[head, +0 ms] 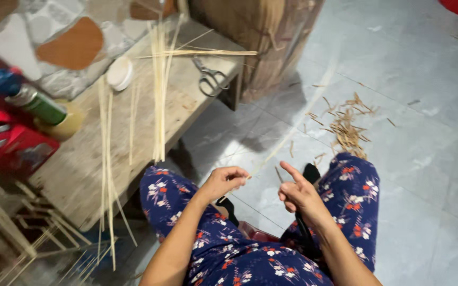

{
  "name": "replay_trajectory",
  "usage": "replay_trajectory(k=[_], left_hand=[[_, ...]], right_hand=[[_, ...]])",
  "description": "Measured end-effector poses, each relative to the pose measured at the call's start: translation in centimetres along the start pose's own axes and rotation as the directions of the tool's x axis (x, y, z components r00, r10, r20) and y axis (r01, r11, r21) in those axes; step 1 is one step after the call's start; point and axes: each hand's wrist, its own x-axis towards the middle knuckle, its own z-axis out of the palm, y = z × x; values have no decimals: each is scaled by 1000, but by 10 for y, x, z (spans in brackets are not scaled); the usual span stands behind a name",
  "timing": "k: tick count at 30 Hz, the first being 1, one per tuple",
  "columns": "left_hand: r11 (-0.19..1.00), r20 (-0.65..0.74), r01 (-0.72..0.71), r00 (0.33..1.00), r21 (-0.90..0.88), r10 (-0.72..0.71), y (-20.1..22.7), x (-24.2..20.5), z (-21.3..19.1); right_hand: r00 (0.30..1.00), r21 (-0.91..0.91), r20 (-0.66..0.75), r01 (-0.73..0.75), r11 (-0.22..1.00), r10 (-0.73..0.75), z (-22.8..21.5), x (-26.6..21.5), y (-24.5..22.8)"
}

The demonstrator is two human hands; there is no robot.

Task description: The person sits on the floor and uses a knife to sharpen the ends of thin wooden sticks one by one. Shavings fall onto the floor as each stick is worked. The person occasionally places finished sticks on a nearby wooden table.

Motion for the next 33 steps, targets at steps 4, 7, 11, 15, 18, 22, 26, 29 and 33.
replay_trajectory(k=[4,7,11,15,18,22,26,29,33], left_hand=[[998,171,46,984,-32,-40,-2,0,6],[993,150,84,984,87,-96,-3,-6,-1],[993,137,111,984,33,-114,2,-12,-18],[990,76,123,989,62,-128,8,-17,-26],[983,35,165,985,87,-168,11,-19,-29],[973,-17,208,978,96,-207,9,-20,-34],[967,-32,245,970,75,-243,5,-19,-36],[942,-41,335,942,-4,-334,4,-20,-38],[937,-87,350,934,13,-348,-2,-21,-39]], right_hand=[[1000,30,8,21,999,-21,-7,3,-9],[991,80,-112,77,994,-68,-25,5,-19],[960,164,-209,221,961,-185,-66,-3,-49],[938,167,-242,290,942,-246,-86,-16,-70],[919,119,-309,295,948,-246,-89,-19,-77],[910,113,-319,313,943,-263,-87,-19,-82],[873,18,-382,335,942,-303,-87,-16,-82],[863,-7,-400,333,943,-308,-91,-16,-83],[868,43,-383,359,932,-316,-103,-17,-84]])
